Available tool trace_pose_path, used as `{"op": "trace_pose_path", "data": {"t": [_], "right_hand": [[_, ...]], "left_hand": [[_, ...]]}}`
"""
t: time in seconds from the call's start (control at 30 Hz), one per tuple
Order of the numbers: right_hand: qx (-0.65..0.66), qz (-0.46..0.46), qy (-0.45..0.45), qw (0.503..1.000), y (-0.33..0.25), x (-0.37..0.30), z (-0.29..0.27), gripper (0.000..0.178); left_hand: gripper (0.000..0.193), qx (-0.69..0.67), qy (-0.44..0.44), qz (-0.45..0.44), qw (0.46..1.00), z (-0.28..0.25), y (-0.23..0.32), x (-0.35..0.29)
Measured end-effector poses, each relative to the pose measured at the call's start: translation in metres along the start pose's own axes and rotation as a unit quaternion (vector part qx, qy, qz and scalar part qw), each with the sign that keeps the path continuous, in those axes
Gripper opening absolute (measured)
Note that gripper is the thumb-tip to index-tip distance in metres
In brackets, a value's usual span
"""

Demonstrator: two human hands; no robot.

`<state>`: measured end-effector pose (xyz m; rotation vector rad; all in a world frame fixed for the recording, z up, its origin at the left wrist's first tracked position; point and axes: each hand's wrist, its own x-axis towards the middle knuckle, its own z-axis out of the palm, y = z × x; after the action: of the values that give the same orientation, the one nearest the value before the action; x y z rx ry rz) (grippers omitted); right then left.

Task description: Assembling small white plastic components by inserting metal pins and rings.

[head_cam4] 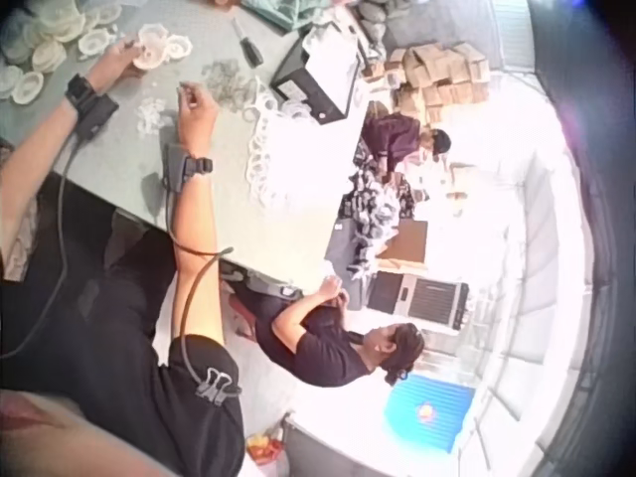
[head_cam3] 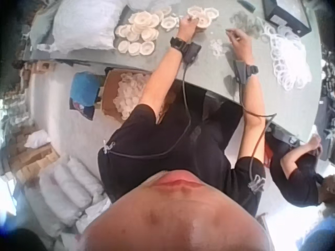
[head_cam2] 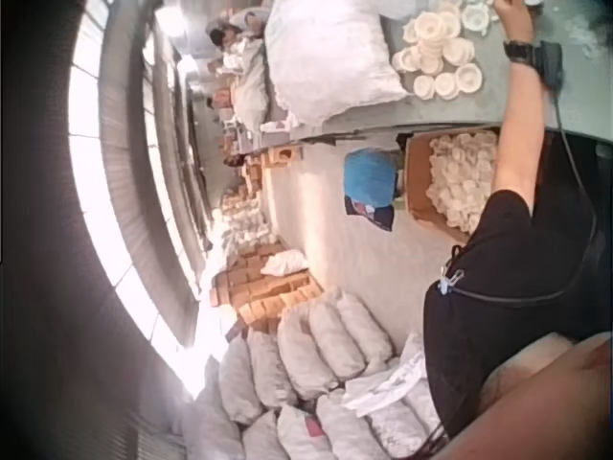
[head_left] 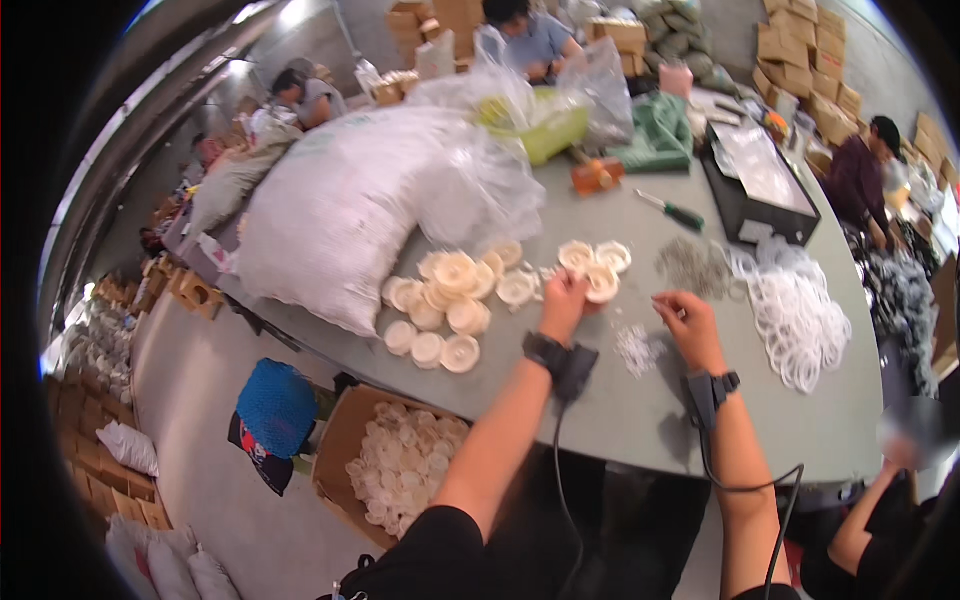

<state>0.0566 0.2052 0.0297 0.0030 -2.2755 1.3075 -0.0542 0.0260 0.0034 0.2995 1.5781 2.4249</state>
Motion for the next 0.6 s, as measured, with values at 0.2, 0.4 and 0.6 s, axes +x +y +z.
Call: {"op": "trace_pose_path", "data": {"t": [0.2,0.4,0.6], "right_hand": [[0.029,0.120,-0.034,0.992,0.000,0.013,-0.011,0.015],[-0.038,0.154,-0.256,0.954,0.003,0.011,-0.035,0.016],[-0.079,0.138,-0.233,0.959,0.002,0.004,-0.034,0.019]], "left_hand": [[0.023,-0.055,-0.050,-0.055,0.996,-0.024,0.007,0.014],[0.033,-0.026,-0.057,-0.048,0.997,-0.012,0.012,0.010],[0.032,0.028,-0.086,-0.069,0.994,-0.008,0.013,0.005]]}}
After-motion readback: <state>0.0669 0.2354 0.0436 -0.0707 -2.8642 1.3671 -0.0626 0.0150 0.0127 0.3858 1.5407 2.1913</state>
